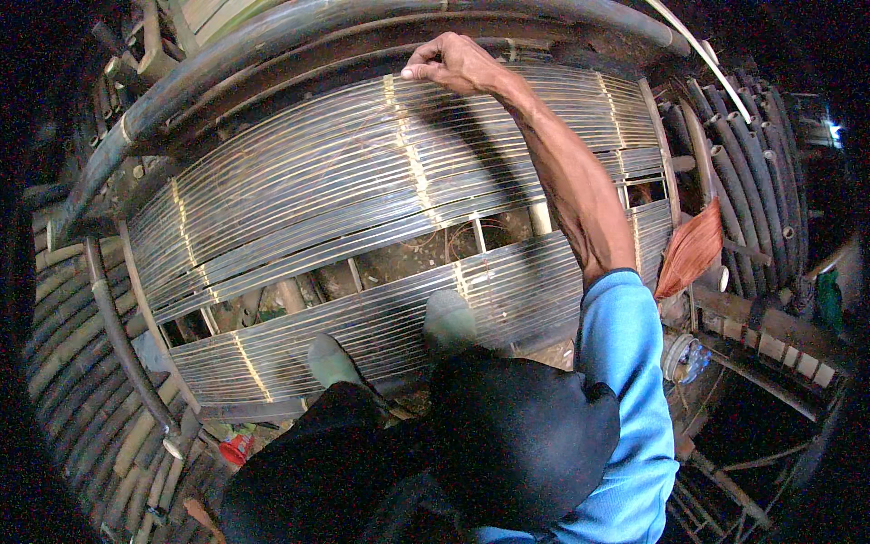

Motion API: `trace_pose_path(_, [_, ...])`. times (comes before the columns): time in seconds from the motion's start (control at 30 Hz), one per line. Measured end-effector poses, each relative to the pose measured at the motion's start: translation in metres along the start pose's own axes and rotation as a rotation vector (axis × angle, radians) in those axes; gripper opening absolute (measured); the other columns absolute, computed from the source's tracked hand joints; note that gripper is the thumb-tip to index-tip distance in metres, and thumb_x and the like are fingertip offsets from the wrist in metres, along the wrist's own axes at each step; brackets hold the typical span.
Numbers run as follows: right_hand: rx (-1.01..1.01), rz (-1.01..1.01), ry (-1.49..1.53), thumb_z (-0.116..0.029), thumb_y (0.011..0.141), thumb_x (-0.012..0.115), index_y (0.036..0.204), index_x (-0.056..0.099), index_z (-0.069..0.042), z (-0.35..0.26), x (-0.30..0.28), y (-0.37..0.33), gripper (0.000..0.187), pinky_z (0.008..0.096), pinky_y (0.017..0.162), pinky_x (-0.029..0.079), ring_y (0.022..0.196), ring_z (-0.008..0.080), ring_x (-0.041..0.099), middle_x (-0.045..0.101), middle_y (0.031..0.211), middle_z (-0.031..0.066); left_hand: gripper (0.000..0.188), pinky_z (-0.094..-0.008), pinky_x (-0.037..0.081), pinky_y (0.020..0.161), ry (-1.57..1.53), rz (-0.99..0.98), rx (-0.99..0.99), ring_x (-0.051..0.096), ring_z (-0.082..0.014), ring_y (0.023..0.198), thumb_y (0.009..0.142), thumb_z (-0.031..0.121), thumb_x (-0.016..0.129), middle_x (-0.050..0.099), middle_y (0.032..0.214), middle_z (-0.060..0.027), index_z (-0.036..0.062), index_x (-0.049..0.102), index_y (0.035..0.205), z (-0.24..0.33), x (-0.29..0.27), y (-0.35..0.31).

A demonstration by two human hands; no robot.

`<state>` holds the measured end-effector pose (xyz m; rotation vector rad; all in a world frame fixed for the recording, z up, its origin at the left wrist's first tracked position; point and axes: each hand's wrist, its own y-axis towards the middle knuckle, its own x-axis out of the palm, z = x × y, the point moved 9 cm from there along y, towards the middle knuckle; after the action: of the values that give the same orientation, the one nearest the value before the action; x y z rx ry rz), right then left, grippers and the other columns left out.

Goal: The person weaves a bamboo mat by threading a long thin strand of bamboo through the existing warp, pulling it tight and positioning it.

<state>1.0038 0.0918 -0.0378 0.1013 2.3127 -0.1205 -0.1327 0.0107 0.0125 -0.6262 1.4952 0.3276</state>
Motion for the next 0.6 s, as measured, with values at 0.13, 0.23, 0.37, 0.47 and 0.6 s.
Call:
trace_pose_path(0.13, [-0.012,0.065,-0.041,-0.036,0.092,0.07,0.096,0.076,-0.005,-0.039,0.011,0.006,0.031,0.03,0.064,0.049,0.073,0.0122,0.06,0.07,0.079,0.0035,0.037,-0.0355,0.048,0.073,0.042,0.05,0.176,0.061,-0.0216,0.083,0.093,0.031,0.068,0.067,0.09,-0.0116,-0.005,0.067,0.102,0.089,0.003,-0.021])
trace_pose_path(0.23, [-0.229,-0.07,0.05,-0.032,0.091,0.071,0.096,0.077,-0.007,-0.124,0.064,-0.001,0.026,0.0313,0.072,0.056,0.081,0.016,0.068,0.073,0.087,0.0072,0.042,-0.0379,0.043,0.101,-0.374,0.035,0.536,0.057,-0.026,0.118,0.096,0.025,0.065,0.059,0.133,-0.0192,-0.0075,0.064,0.122,0.299,0.014,-0.079])
trace_pose_path(0.37, [-0.586,-0.166,0.228,-0.033,0.088,0.072,0.098,0.076,-0.009,-0.245,0.122,-0.035,0.027,0.0432,0.07,0.054,0.077,0.0346,0.069,0.072,0.086,0.0177,0.017,-0.0287,0.049,0.084,-0.892,-0.454,0.993,0.063,-0.018,0.099,0.093,0.014,0.063,0.057,0.136,-0.0173,-0.0015,0.065,0.088,0.551,0.023,-0.24])
trace_pose_path(0.47, [-0.711,-0.089,0.323,-0.028,0.088,0.073,0.096,0.076,-0.008,-0.275,0.115,-0.042,0.022,0.0343,0.058,0.054,0.069,0.0199,0.069,0.074,0.084,0.0074,0.015,-0.0268,0.048,0.072,-1.146,-1.064,0.898,0.062,-0.0158,0.08,0.092,0.013,0.064,0.066,0.109,-0.0132,-0.0004,0.064,0.085,0.614,0.03,-0.314])
trace_pose_path(0.6, [-0.394,-0.214,0.17,-0.032,0.089,0.073,0.098,0.077,-0.008,-0.207,0.102,-0.027,0.026,0.0361,0.071,0.058,0.081,0.0208,0.071,0.074,0.088,0.0088,0.021,-0.0229,0.032,0.059,-0.9,-0.845,0.743,0.041,-0.0076,0.067,0.094,0.019,0.064,0.046,0.076,0.0011,0.0055,0.055,0.082,0.554,0.031,-0.251])
